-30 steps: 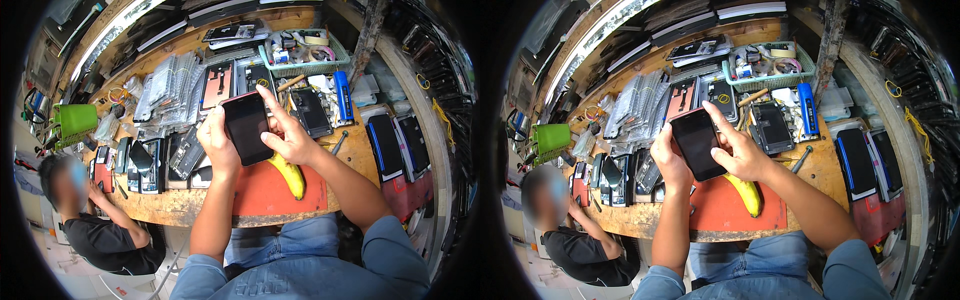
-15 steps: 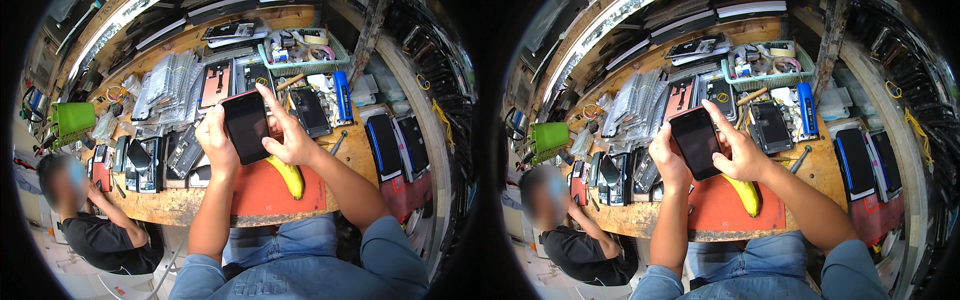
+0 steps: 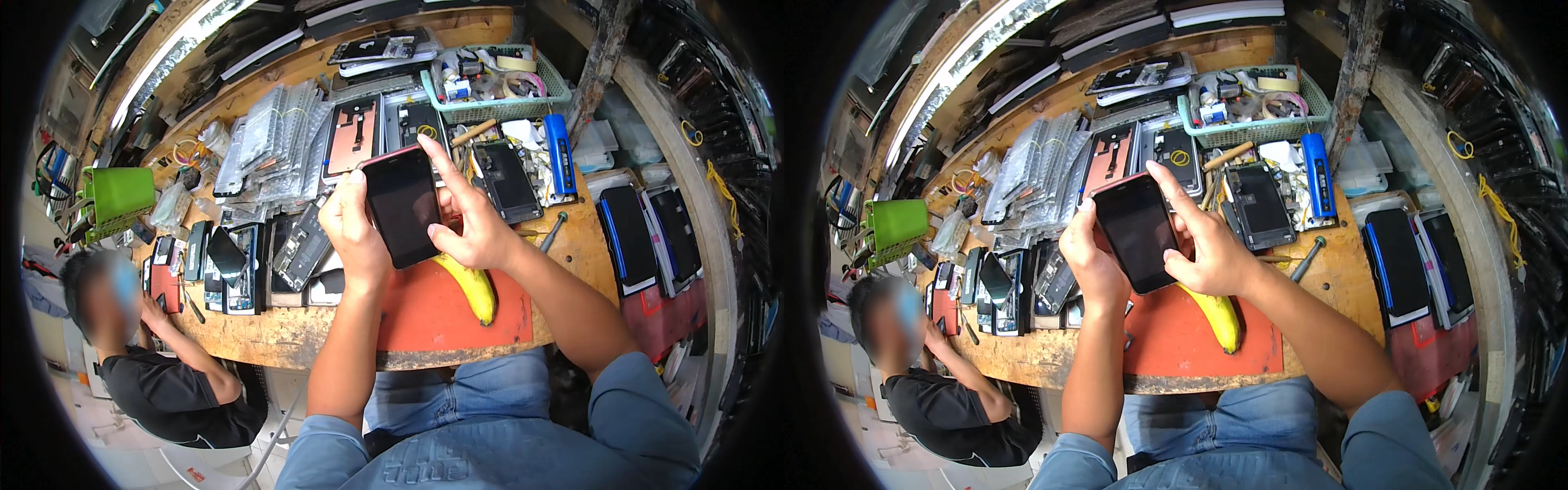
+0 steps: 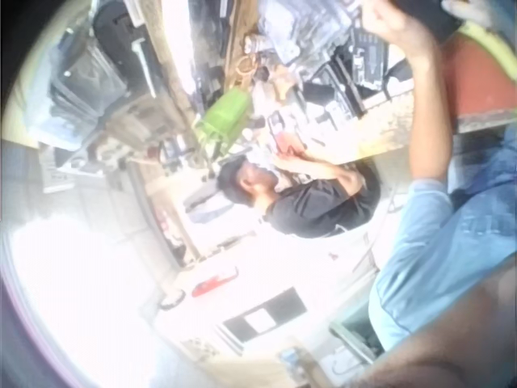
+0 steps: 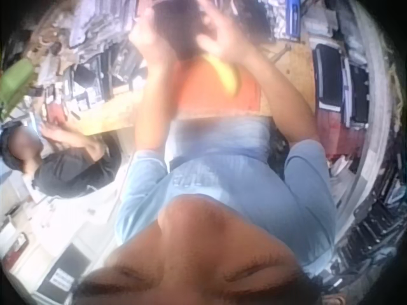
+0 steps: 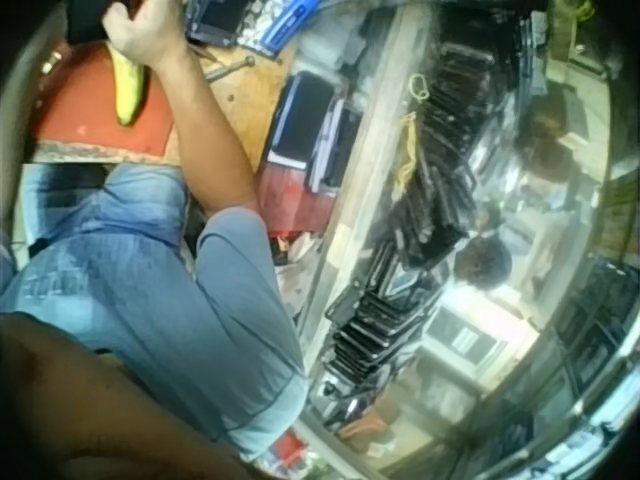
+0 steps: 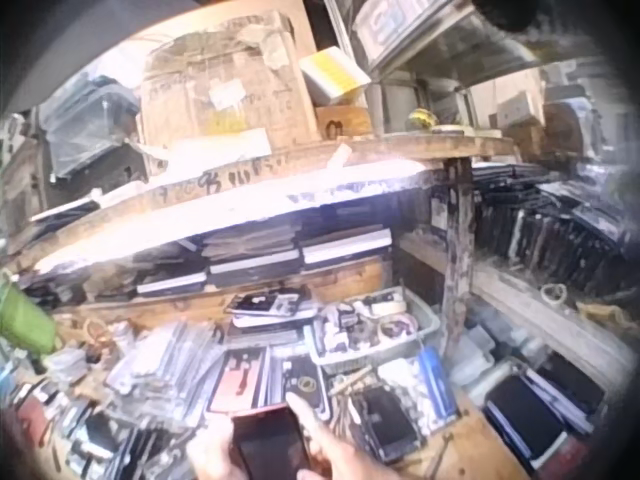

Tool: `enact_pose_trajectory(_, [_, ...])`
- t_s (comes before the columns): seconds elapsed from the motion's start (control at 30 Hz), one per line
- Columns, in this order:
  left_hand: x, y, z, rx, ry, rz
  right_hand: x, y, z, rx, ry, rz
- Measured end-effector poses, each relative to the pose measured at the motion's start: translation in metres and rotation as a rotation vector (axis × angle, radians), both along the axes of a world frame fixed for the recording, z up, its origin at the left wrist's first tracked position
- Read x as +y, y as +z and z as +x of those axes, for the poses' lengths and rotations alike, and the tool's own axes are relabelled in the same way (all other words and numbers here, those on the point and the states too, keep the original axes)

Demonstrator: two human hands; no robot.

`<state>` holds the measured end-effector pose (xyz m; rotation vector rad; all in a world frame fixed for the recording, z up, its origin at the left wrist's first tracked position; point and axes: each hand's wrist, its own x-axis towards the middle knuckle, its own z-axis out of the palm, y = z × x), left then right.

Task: The person holds a smartphone with a pink case and repeatedly taps and swipes the screen with their right index finger. The screen remains dark throughout the clip, and no tools are used.

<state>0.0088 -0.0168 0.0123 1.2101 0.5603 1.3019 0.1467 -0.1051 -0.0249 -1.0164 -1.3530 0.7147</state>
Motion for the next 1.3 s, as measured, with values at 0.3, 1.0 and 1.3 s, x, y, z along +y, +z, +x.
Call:
enact_pose_trajectory(0.3, [0.001, -0.003, -0.002, -0.039, -0.025, 0.004, -0.001, 0.000, -0.002, 0.019, -0.003, -0.010])
enact_pose_trajectory(1.0, [0.009, -0.015, -0.007, -0.021, -0.075, 0.008, -0.003, 0.004, -0.002, 0.018, 0.000, -0.004])
enact_pose_trajectory(1.3, [0.005, -0.007, -0.005, -0.056, -0.066, -0.005, -0.005, 0.006, 0.000, -0.015, 0.003, -0.098])
